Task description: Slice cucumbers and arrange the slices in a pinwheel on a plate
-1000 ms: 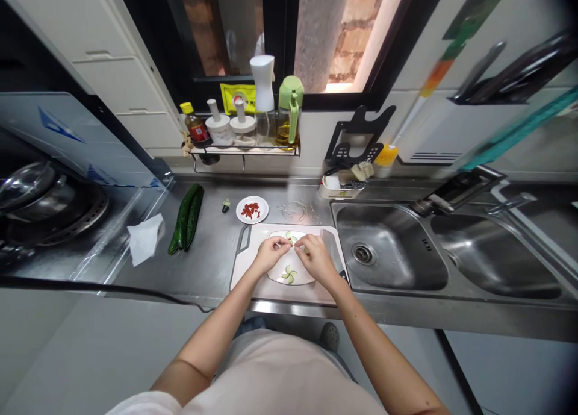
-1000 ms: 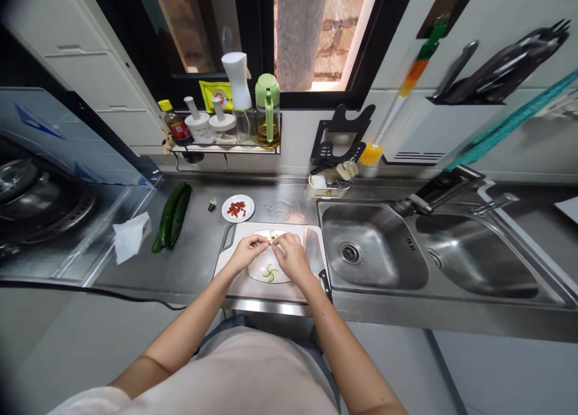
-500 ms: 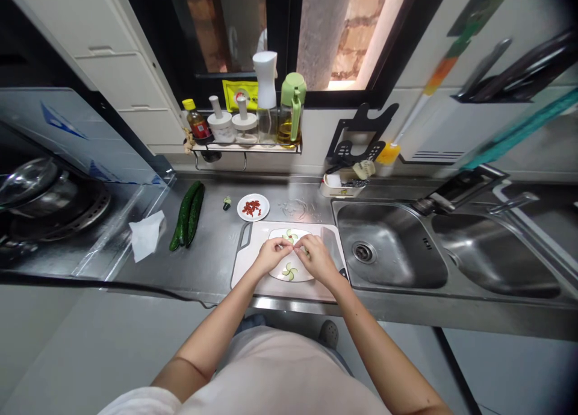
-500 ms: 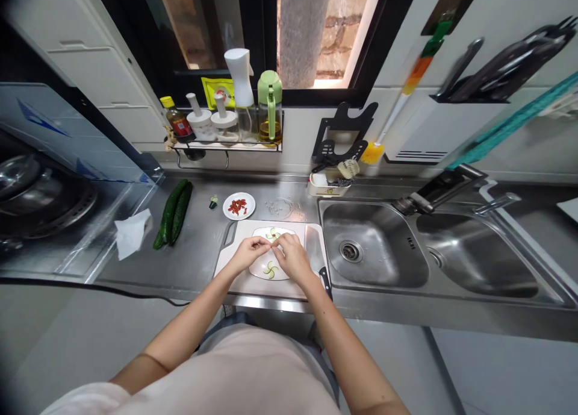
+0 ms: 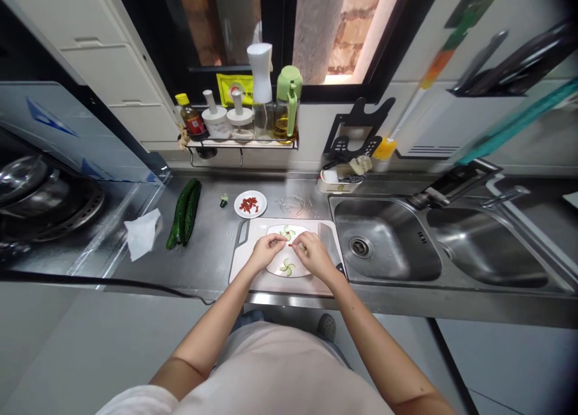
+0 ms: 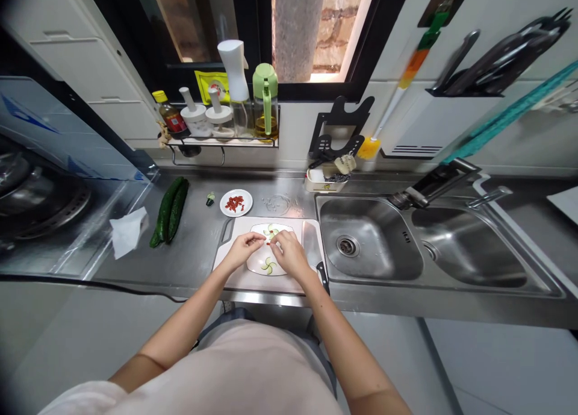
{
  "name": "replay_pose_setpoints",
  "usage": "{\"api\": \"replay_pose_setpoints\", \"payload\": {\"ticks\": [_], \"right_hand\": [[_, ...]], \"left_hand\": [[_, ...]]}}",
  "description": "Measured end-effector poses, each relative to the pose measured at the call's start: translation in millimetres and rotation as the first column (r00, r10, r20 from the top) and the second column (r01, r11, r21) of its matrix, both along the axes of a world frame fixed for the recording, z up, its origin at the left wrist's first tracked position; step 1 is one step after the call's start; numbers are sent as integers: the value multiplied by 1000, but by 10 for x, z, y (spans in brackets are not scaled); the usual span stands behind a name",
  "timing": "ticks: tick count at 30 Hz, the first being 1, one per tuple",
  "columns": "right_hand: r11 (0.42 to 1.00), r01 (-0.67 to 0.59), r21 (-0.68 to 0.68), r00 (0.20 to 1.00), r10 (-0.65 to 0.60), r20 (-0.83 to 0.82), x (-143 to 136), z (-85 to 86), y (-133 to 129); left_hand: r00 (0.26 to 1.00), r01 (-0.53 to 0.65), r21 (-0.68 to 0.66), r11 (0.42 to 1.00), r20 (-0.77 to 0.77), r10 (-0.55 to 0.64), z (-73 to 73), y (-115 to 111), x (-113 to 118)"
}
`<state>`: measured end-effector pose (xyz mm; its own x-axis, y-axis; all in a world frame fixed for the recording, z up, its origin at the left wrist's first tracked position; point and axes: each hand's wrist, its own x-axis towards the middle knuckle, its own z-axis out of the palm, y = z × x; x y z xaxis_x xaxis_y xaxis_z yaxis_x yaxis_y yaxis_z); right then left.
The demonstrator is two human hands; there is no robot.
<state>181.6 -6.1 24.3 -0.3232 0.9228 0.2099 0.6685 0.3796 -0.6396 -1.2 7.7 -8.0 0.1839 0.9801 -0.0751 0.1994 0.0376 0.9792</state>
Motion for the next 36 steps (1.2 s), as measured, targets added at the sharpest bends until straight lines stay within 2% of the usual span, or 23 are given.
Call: {"api": "replay_pose_setpoints", "payload": {"ticks": [5, 12, 17, 22, 27, 36], "right_hand": [[1000, 0, -10, 1000, 0, 20, -10, -55, -30], [998, -22, -64, 992, 30, 122, -7, -266, -124], [992, -21, -125, 969, 51, 240, -28, -423, -201], [984, -4, -176, 942, 63, 330, -63, -475, -250], [977, 4, -213, 929, 75, 362, -69, -503, -257], [977, 9, -215, 910, 81, 406, -76, -535, -266]], "left_hand": [[997, -1, 2, 1000, -78, 1, -63, -43, -49], [969, 15, 33, 999, -247, -6, -106, -106, -60], [890, 79, 47, 996, -453, -49, -146, -168, -40], [795, 178, 53, 983, -596, -112, -165, -249, 7], [740, 198, 21, 980, -659, -135, -186, -281, 42], [692, 226, -12, 974, -702, -169, -238, -288, 76]]}}
